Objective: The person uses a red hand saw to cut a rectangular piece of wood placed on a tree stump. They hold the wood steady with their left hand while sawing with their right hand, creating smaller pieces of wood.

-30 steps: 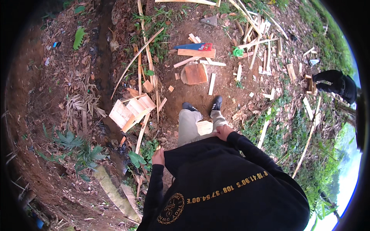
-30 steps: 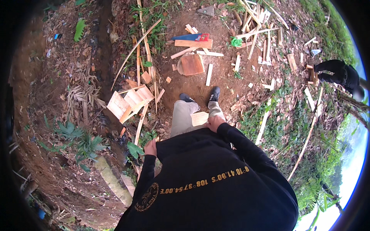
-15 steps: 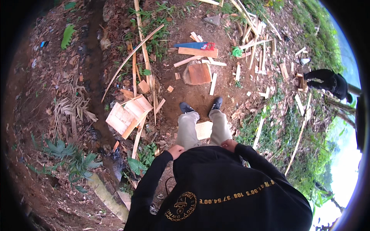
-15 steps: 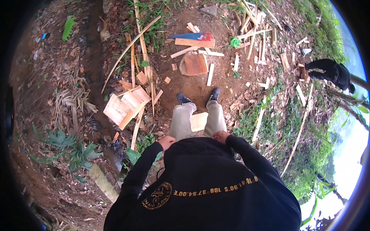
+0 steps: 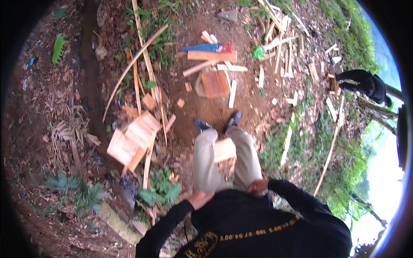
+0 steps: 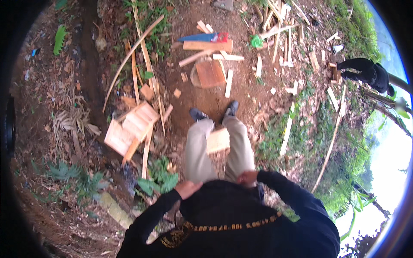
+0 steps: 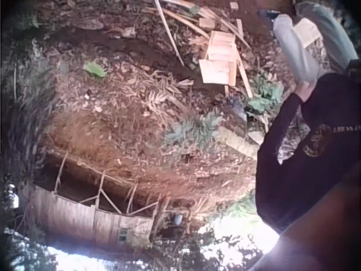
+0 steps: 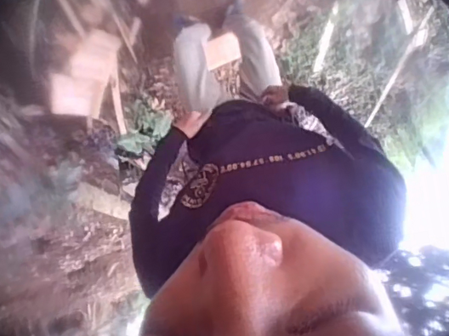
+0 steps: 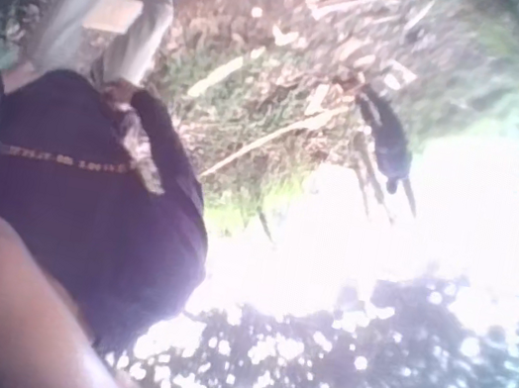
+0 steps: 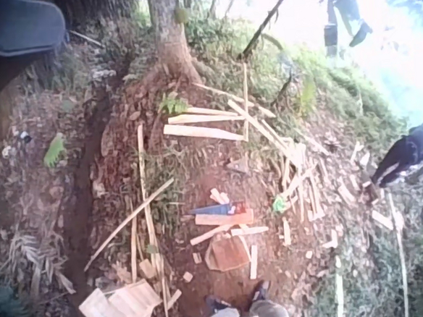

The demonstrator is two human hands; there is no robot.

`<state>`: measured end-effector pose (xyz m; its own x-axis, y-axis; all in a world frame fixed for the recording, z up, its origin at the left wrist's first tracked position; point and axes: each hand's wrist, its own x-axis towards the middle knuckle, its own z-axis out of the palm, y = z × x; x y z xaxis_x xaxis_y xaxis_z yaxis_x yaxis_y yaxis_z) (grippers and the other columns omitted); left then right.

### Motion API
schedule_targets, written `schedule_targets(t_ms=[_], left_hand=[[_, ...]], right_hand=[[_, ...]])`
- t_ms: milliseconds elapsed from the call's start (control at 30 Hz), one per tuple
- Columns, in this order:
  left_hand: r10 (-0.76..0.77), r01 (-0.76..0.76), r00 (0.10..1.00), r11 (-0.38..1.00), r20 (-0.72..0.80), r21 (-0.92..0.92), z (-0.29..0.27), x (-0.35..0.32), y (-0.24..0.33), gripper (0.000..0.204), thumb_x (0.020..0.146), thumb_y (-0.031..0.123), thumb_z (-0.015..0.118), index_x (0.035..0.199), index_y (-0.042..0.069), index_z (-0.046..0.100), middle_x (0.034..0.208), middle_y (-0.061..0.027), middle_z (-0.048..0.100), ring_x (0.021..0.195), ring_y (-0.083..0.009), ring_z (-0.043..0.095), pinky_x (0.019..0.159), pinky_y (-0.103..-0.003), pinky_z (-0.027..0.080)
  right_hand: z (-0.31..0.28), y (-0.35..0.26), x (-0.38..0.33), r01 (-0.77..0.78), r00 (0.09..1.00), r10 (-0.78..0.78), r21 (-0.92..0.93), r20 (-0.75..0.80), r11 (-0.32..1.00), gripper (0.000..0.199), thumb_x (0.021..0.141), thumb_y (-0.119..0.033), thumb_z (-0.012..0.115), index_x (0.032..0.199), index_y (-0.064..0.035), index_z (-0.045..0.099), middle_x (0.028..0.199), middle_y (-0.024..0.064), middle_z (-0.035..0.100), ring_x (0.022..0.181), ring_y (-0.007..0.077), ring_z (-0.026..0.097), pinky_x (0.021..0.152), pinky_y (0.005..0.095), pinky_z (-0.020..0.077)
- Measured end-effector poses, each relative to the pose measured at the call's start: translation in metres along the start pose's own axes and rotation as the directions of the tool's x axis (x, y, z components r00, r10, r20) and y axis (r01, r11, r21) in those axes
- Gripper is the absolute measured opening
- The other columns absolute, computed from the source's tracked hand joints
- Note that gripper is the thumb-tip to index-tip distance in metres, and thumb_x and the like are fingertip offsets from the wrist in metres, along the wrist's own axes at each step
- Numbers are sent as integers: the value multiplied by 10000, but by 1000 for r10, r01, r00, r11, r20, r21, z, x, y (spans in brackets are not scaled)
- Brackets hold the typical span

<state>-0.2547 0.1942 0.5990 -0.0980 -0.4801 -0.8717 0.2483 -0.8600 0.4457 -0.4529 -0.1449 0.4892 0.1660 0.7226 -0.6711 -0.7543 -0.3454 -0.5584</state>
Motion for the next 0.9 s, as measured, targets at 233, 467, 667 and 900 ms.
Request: schedule_targets(t_ms=[233, 467, 667, 900], left_hand=[[177, -229, 972, 853, -152, -469, -201, 270, -64, 202, 1009, 298, 596, 961, 103, 574, 811, -20, 675, 687, -94, 693, 473, -230, 473], [468, -743, 231, 651, -853, 156, -430, 555, -60, 318, 1010, 292, 613, 764, 110, 528, 668, 72, 487, 538, -10, 435, 475, -189, 329], [530, -679, 256, 694, -809, 240, -489, 611, -45, 367, 1025, 352, 577, 754, 104, 559, 579, 90, 435, 501, 6, 392, 457, -190, 290], [575, -633, 418, 739, -703, 229, -493, 603, -27, 388, 1045, 357, 532, 771, 85, 574, 612, 63, 462, 507, -28, 423, 473, -200, 351]], right_hand=[[-342, 56, 158, 22, 852, -195, -338, -486, 941, 286, 975, -273, 495, 1118, -65, 630, 865, 162, 688, 700, 316, 678, 556, 448, 533], [-731, 6, 272, -604, -120, -893, -682, -435, 413, 159, 916, -114, 556, 1066, -86, 603, 897, 135, 608, 904, 343, 605, 805, 478, 469], [-813, -46, 350, -603, -89, -957, -750, -275, 271, 412, 879, -309, 700, 1210, -81, 607, 1213, 143, 566, 1139, 356, 550, 936, 473, 472], [-825, -15, 359, -582, -191, -969, -777, -159, 242, 313, 878, -327, 700, 1034, -57, 680, 1186, 121, 604, 1092, 319, 576, 961, 434, 465]])
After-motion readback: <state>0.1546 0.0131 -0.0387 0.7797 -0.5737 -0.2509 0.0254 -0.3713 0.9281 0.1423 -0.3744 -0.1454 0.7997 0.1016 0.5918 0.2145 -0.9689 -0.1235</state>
